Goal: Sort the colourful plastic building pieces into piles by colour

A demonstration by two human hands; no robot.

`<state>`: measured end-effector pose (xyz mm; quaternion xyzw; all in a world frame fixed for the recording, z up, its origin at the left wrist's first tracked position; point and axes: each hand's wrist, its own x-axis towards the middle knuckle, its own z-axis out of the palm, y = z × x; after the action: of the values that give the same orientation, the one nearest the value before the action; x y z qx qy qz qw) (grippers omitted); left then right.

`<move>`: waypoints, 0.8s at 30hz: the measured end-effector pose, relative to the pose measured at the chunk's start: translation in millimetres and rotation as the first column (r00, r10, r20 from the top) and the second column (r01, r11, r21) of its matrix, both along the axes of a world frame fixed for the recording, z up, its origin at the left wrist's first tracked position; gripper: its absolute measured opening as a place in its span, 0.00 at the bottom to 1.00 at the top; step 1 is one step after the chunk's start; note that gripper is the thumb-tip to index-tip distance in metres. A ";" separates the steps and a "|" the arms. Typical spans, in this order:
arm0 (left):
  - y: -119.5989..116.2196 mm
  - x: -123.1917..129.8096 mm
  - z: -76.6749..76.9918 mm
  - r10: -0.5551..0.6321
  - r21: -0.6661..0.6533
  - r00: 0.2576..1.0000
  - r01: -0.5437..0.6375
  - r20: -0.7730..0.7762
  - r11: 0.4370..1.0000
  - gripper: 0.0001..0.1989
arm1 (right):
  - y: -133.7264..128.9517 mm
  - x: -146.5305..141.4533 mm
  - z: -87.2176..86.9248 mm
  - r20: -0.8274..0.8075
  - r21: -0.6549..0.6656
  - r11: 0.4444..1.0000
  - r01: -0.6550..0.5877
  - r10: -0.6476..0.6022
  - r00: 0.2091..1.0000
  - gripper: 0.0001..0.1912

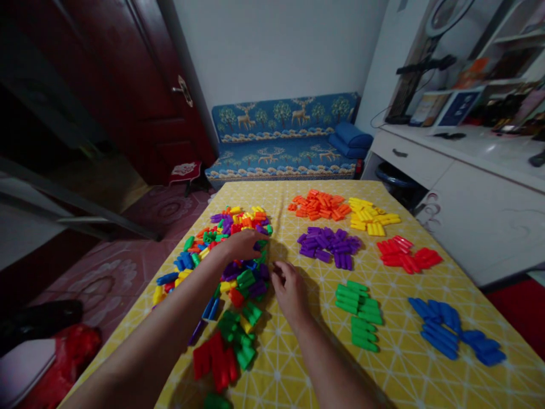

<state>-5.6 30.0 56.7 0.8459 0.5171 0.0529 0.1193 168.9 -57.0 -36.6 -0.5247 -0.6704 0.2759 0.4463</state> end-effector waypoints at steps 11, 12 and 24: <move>4.9 23.6 9.8 -0.081 -0.059 0.969 0.069 -0.235 0.996 0.25 | 2.6 -0.1 -0.5 -0.010 0.006 0.999 -0.037 0.038 0.999 0.10; 0.9 28.0 12.1 -0.101 -0.048 0.958 0.092 -0.269 0.995 0.23 | 3.1 -0.2 -1.1 -0.015 0.004 0.999 -0.040 0.040 0.999 0.10; -20.4 48.5 -2.2 -0.083 -0.039 0.948 0.075 -0.306 0.996 0.19 | 6.1 0.9 -3.9 -0.033 -0.011 0.999 -0.040 0.040 0.999 0.09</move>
<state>42.9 9.6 54.5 0.8622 0.4957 -0.0910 0.0508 169.7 -50.9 -40.5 -0.5094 -0.6717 0.2972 0.4484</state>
